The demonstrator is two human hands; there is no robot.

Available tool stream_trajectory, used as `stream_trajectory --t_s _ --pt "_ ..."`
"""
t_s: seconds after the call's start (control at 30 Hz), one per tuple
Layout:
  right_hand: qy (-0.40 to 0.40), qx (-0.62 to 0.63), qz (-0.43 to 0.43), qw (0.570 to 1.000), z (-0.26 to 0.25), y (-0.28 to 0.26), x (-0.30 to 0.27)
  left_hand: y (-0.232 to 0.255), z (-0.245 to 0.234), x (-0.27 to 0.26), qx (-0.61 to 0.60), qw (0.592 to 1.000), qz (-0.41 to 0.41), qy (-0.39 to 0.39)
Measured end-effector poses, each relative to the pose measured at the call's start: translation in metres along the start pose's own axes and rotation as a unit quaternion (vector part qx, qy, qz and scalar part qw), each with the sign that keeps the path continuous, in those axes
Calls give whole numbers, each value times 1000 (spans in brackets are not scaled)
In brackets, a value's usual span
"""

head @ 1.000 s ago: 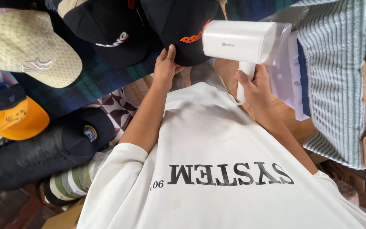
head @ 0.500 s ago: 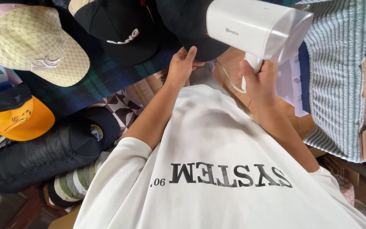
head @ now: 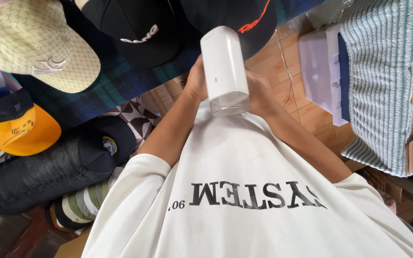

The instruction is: Cleaning and organizing a collection of baseball caps using a handheld steamer and a brush.

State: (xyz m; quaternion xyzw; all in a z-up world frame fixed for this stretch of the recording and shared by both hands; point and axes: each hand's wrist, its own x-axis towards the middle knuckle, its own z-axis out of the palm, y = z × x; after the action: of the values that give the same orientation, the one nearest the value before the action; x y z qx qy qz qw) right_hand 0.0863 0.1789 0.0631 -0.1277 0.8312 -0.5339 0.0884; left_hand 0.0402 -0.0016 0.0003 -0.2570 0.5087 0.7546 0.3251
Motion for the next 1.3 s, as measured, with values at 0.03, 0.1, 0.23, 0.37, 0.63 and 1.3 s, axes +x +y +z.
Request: stream_trajectory --t_s 0.03,0.1,0.23,0.37,0.63,1.3 --pt "-1 1 1 1000 5 1 0 -2 -3 0 -1 1000 -1 1" --pt "9 -113 -11 993 12 3 1 -5 -5 1 -59 998 -5 -18" --pt "38 -235 -59 969 32 -9 21 -7 -8 11 -117 992 -5 -35" --pt "42 -310 -119 942 36 -5 32 -13 -5 15 -206 977 -9 -62" --pt "-56 -109 72 990 -26 -11 -16 -23 -13 10 -375 921 -12 -101" --pt "178 178 380 890 -46 31 -25 -67 -20 69 -193 981 -5 -34"
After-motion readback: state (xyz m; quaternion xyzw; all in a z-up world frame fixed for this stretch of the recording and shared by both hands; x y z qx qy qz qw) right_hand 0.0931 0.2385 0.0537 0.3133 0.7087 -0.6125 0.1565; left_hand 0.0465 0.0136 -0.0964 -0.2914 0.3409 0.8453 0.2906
